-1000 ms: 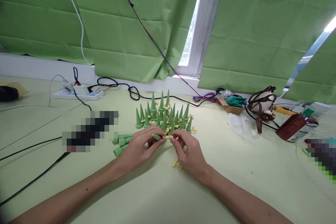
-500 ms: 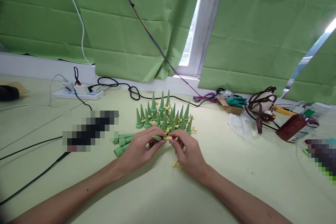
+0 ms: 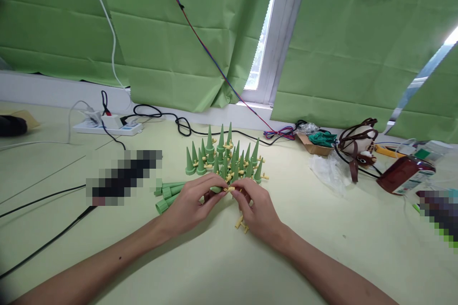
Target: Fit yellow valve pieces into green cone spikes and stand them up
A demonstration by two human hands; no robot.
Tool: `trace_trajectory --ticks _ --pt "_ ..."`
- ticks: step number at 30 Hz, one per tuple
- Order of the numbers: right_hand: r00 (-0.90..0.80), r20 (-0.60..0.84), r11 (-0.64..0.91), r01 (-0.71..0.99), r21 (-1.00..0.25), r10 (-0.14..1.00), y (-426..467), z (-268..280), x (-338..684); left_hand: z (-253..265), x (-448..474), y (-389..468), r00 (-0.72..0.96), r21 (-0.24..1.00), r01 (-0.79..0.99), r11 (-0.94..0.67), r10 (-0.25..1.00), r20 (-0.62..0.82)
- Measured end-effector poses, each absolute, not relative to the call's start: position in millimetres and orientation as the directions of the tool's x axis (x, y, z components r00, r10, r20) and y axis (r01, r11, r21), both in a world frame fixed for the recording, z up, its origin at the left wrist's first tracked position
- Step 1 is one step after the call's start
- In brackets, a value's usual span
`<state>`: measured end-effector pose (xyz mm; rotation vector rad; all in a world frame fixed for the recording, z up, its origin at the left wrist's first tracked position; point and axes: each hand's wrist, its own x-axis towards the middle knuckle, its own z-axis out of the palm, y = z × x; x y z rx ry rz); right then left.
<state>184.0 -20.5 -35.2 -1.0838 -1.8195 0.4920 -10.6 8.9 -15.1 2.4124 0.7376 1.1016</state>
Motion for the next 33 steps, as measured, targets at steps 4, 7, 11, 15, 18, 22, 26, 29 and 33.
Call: trace_trajectory --ticks 4,7,11,15,18,22,26,29,33 --pt "-0.184 0.498 0.52 0.475 -0.71 0.847 -20.9 -34.6 183.9 -14.3 -10.5 8.3 0.562 0.539 0.305 -0.785 0.605 0.563" --pt "-0.183 0.495 0.515 0.486 -0.706 0.85 -21.1 -34.8 184.0 -14.4 -10.9 7.9 0.564 0.537 0.315 -0.783 0.609 0.558" --pt "-0.184 0.508 0.523 0.51 -0.683 0.841 -20.8 -35.6 184.2 -13.7 -11.2 7.5 0.573 0.534 0.324 -0.781 0.611 0.546" --pt "-0.194 0.512 0.53 0.522 -0.668 0.837 -20.6 -35.5 184.5 -12.4 -10.9 6.5 0.579 0.523 0.334 -0.784 0.609 0.542" --pt "-0.198 0.508 0.529 0.526 -0.666 0.838 -20.5 -35.0 184.2 -11.6 -10.8 6.1 0.589 0.515 0.334 -0.789 0.602 0.539" --pt "-0.197 0.491 0.514 0.525 -0.678 0.849 -20.2 -34.4 183.8 -10.9 -10.8 5.7 0.6 0.505 0.334 -0.796 0.593 0.537" --pt "-0.194 0.483 0.504 0.543 -0.672 0.854 -20.1 -33.5 184.0 -10.4 -10.9 5.3 0.611 0.501 0.331 -0.8 0.586 0.532" --pt "-0.193 0.475 0.495 0.557 -0.667 0.858 -19.9 -33.2 183.9 -10.8 -11.1 5.2 0.616 0.493 0.321 -0.809 0.574 0.54" --pt "-0.195 0.486 0.501 0.571 -0.65 0.852 -18.9 -34.1 183.6 -12.7 -10.9 5.9 0.618 0.479 0.308 -0.822 0.556 0.556"
